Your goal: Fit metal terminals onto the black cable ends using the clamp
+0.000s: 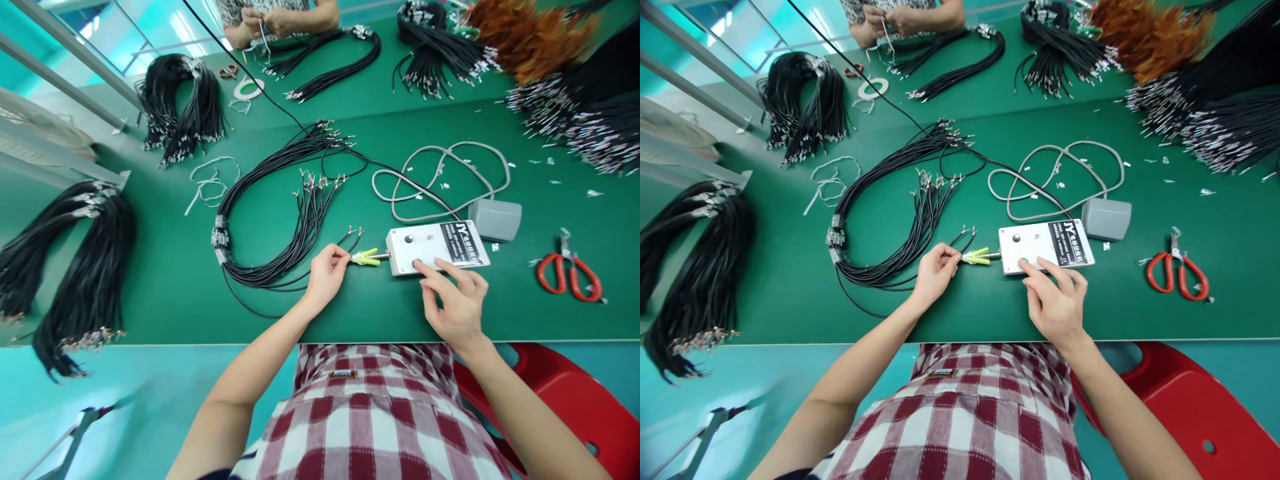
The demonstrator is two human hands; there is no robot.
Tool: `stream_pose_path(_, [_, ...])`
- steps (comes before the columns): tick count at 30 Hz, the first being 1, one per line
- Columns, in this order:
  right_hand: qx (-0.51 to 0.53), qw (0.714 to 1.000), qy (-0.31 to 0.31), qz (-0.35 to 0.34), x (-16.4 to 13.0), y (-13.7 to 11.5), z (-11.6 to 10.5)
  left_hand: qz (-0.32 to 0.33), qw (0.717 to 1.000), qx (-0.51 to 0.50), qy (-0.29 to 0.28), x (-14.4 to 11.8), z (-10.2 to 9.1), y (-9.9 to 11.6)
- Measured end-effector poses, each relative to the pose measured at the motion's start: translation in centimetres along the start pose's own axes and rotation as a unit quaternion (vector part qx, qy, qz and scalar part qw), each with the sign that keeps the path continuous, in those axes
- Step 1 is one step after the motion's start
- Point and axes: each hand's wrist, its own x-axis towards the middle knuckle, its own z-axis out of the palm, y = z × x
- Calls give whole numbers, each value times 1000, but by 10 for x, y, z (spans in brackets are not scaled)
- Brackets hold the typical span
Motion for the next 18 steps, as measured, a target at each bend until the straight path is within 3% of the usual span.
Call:
stream_pose_path(7, [-26,998,47,-14,2,9,12,15,999,28,27,-9,-14,-1])
stream_pose_path(11, [25,998,50,-1,1,2,7,15,998,-47,38,-9,-25,4])
stream_pose_path(13, [67,996,52,-4,-4,-5,5,47,993,-97,50,1,-32,11])
stream_pose_path(16, [117,993,27,-14,-16,-15,6,143,976,-129,99,30,-56,21])
stream_pose_path(18, [141,990,2,-25,-24,-18,9,184,968,-80,151,49,-86,25])
